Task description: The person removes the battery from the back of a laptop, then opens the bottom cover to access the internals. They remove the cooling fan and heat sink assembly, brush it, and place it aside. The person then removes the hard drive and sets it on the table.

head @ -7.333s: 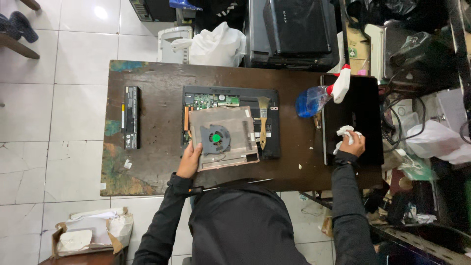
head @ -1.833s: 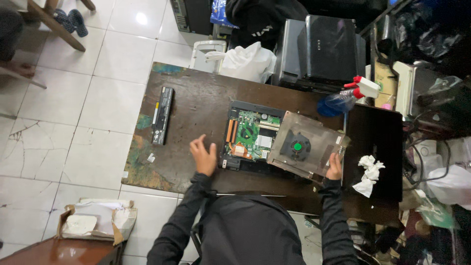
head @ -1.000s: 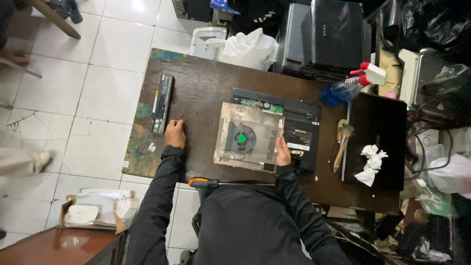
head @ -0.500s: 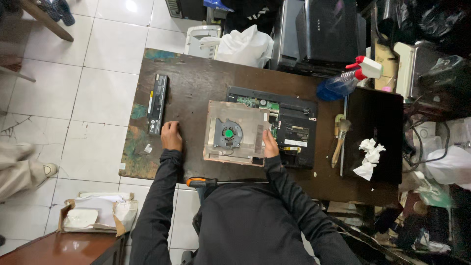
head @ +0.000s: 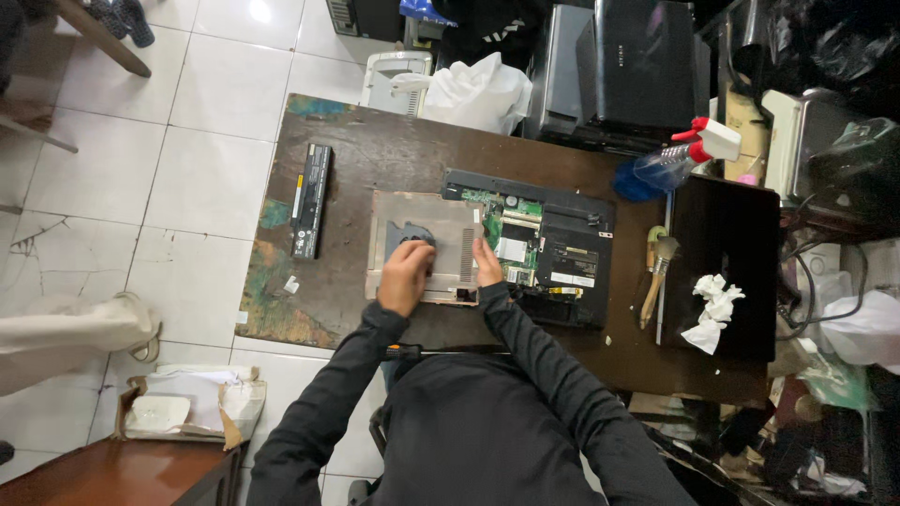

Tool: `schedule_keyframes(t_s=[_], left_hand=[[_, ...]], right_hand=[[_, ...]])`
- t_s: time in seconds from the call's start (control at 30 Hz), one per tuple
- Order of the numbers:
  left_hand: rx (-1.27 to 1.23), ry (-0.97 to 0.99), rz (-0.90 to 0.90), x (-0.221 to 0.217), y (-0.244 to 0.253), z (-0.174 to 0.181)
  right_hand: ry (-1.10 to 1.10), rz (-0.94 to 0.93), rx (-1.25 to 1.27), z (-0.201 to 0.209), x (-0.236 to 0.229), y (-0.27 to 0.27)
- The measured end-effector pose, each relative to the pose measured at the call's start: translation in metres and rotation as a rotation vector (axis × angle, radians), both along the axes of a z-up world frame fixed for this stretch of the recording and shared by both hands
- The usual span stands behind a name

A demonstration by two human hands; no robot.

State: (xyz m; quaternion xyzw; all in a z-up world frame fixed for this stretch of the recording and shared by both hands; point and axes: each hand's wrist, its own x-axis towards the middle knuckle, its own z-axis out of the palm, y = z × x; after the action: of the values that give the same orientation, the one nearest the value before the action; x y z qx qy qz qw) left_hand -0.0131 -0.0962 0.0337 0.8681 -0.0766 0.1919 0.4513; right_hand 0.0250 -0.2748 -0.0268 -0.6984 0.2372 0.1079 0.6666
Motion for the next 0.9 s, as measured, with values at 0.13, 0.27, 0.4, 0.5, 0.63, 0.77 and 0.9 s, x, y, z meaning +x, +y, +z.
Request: schedule_keyframes(t_s=[0.13, 0.27, 0.4, 0.5, 0.63, 0.77, 0.9], left_hand=[[0.153, 0.033, -0.145, 0.011, -0.013, -0.01], [0.243, 0.046, -0.217, 0.014, -0.015, -0.019], [0.207, 0.045, -0.22, 0.016, -0.018, -0.018], [0.213, 0.074, -0.178, 0.017, -0.02, -0.016], [0.1, 0.096, -0.085, 0.018, -0.011, -0.011], [0.024, 0.018, 0.167, 0.024, 0.032, 0.002], [0.053, 0.079, 0.324, 0.017, 0.079, -0.006]], right_hand=[[-0.006, 0.012, 0.117, 0.004, 0.001, 0.01], [-0.03, 0.021, 0.182, 0.016, 0.0, 0.014], [-0.052, 0.052, 0.234, 0.016, -0.001, 0.013], [-0.073, 0.05, 0.213, 0.011, 0.0, 0.013], [-0.068, 0.072, 0.182, -0.002, 0.0, 0.002], [-0.033, 0.037, 0.171, -0.013, -0.004, -0.005], [-0.037, -0.058, 0.15, -0.009, 0.0, -0.006]])
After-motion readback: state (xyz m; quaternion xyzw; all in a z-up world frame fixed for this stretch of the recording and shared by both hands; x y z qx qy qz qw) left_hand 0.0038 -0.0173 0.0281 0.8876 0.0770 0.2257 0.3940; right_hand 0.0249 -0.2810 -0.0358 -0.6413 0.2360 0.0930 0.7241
